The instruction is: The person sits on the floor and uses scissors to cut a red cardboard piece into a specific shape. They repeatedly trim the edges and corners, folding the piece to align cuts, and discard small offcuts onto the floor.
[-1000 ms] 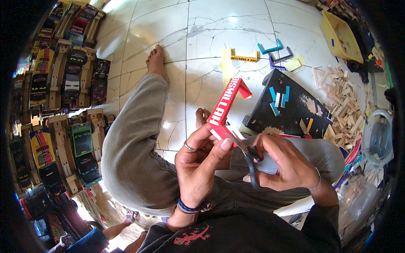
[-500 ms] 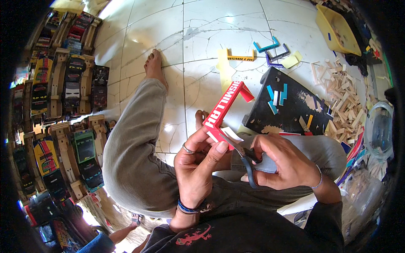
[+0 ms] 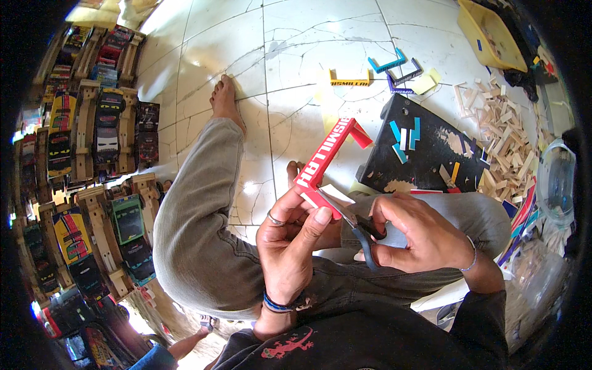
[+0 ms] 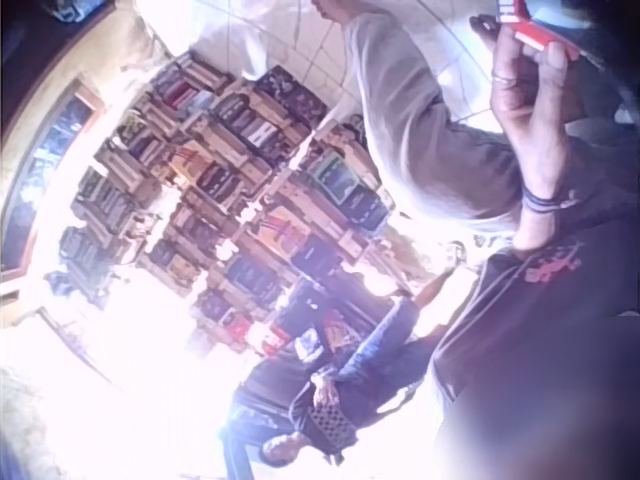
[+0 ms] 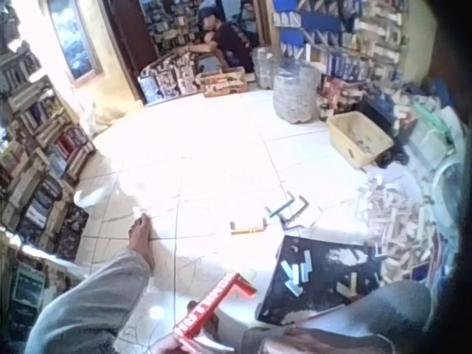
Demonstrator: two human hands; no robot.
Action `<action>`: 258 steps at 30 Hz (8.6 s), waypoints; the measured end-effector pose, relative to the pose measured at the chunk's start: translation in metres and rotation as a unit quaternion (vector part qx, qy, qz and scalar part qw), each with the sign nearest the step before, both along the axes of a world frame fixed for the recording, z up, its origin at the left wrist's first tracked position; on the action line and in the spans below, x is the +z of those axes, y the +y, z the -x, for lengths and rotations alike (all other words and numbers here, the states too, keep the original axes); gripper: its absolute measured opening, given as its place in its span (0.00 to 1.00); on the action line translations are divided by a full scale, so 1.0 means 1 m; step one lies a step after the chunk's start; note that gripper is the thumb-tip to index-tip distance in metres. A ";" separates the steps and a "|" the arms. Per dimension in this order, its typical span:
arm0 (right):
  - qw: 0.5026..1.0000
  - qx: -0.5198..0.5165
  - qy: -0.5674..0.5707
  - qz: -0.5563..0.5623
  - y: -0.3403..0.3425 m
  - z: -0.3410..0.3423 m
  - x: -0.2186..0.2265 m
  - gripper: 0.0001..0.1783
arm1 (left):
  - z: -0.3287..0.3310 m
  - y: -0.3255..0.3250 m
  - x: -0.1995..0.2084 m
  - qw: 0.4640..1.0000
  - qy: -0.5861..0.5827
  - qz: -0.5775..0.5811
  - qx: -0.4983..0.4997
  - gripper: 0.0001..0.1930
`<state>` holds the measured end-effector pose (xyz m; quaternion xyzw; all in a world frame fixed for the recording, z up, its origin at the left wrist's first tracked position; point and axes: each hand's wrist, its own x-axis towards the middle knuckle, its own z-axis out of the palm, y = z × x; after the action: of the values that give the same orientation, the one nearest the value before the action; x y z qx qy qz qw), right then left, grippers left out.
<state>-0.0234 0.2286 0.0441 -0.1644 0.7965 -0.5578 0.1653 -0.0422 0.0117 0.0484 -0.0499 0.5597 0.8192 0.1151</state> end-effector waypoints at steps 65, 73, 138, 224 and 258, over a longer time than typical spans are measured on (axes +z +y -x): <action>0.967 -0.154 0.114 -0.168 -0.010 0.004 -0.021 0.16 | -0.004 0.030 -0.036 0.994 -0.066 0.084 -0.009 0.11; 0.995 -0.082 0.032 -0.048 0.008 0.013 -0.014 0.13 | -0.005 0.032 -0.036 0.993 -0.044 0.112 0.010 0.10; 0.857 -0.235 -0.225 0.400 -0.008 0.010 -0.043 0.24 | -0.003 0.031 -0.030 0.998 -0.009 -0.029 0.056 0.18; 0.996 -0.072 0.038 -0.041 0.012 0.004 -0.012 0.20 | 0.005 0.021 -0.021 0.995 0.005 0.016 0.101 0.17; 0.998 -0.047 -0.011 -0.027 0.008 -0.001 -0.011 0.20 | 0.003 0.023 -0.023 0.995 0.006 0.022 0.098 0.16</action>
<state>-0.0227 0.2367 0.0331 -0.1162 0.8164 -0.5447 0.1527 -0.0452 0.0342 0.0255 -0.1022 0.5709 0.8141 0.0302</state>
